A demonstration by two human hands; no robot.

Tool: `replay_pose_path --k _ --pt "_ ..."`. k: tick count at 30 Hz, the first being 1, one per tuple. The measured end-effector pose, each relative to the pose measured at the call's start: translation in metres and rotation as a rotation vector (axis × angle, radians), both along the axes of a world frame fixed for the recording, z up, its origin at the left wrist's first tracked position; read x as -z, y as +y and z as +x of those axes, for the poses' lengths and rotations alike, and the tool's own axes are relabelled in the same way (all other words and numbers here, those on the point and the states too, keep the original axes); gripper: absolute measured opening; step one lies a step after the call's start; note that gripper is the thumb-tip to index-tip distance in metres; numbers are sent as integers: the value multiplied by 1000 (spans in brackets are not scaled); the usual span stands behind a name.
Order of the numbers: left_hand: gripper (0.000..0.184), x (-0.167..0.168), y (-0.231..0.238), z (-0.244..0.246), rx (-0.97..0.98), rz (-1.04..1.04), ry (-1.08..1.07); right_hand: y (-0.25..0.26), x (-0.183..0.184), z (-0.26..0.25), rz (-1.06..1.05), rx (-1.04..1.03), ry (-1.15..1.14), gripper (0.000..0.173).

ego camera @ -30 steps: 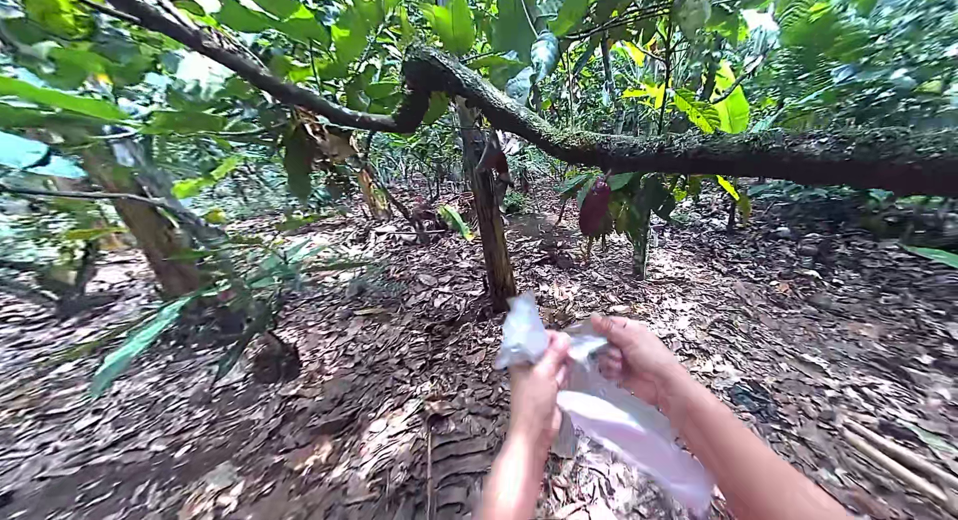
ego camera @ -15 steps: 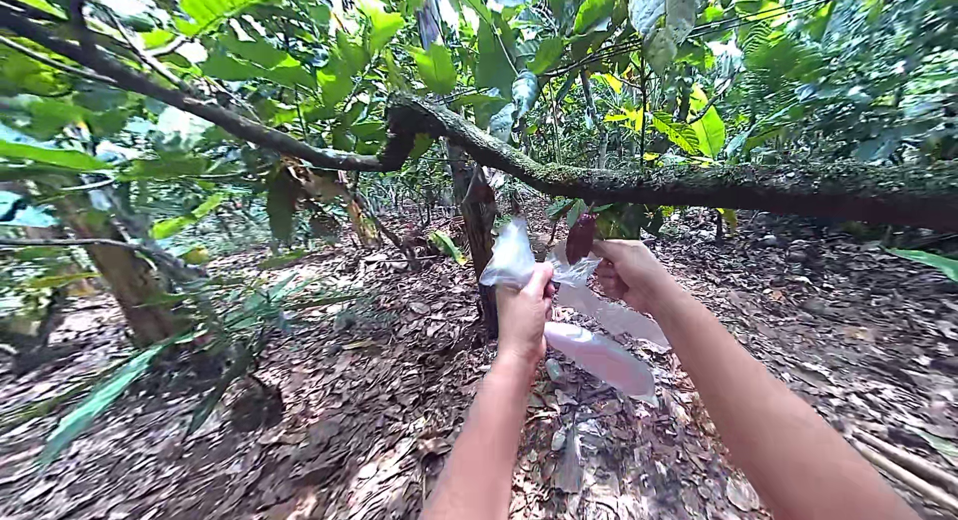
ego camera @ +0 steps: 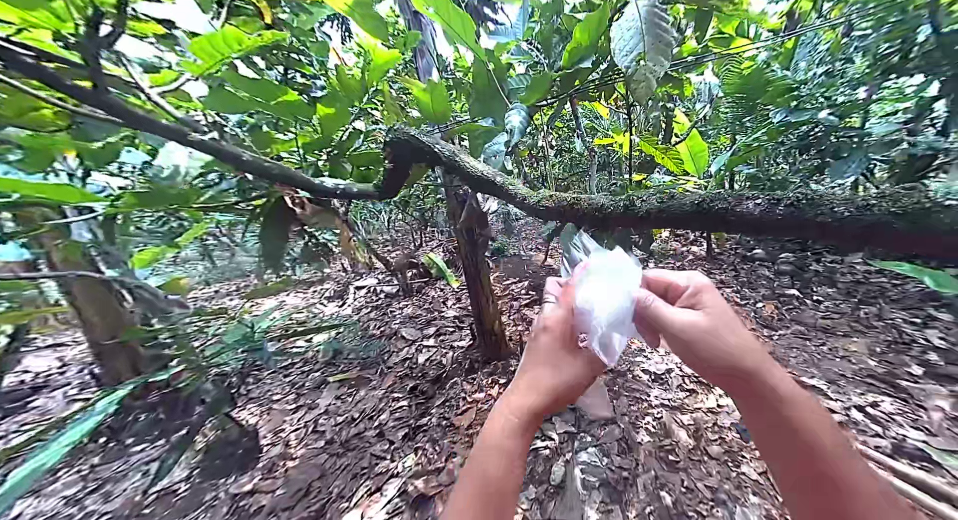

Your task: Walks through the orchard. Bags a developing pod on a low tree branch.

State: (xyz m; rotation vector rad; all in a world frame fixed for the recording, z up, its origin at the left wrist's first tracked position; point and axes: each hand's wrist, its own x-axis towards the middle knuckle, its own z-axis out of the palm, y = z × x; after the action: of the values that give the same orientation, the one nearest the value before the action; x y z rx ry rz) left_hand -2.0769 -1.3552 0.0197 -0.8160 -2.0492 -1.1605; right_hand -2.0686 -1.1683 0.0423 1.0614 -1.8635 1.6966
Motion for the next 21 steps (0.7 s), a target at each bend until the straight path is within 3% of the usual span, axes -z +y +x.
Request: replay_pose_path --k 4,6,8,11,14,16,19,21 --pt "42 -5 10 -28 -109 67 160 -7 -13 1 276 57 184 29" --pt "29 -26 3 -48 -119 18 215 -2 -16 -9 191 -22 217 27" --pt "19 -51 -13 -53 -67 -72 105 9 -13 -28 52 -43 207 24" --pt "20 -79 -31 -46 77 -138 -218 19 9 -73 87 295 353 26" --pt "5 -92 -29 -49 291 -10 -485 12 34 -113 157 665 551 37" --pt "10 -94 -22 -53 389 146 -591 -2 41 -129 129 841 652 38" --pt "16 -85 -15 -54 458 346 -669 -25 50 -129 187 965 760 34" --pt "13 -79 -11 -50 410 361 -629 -40 52 -115 223 941 864 28"
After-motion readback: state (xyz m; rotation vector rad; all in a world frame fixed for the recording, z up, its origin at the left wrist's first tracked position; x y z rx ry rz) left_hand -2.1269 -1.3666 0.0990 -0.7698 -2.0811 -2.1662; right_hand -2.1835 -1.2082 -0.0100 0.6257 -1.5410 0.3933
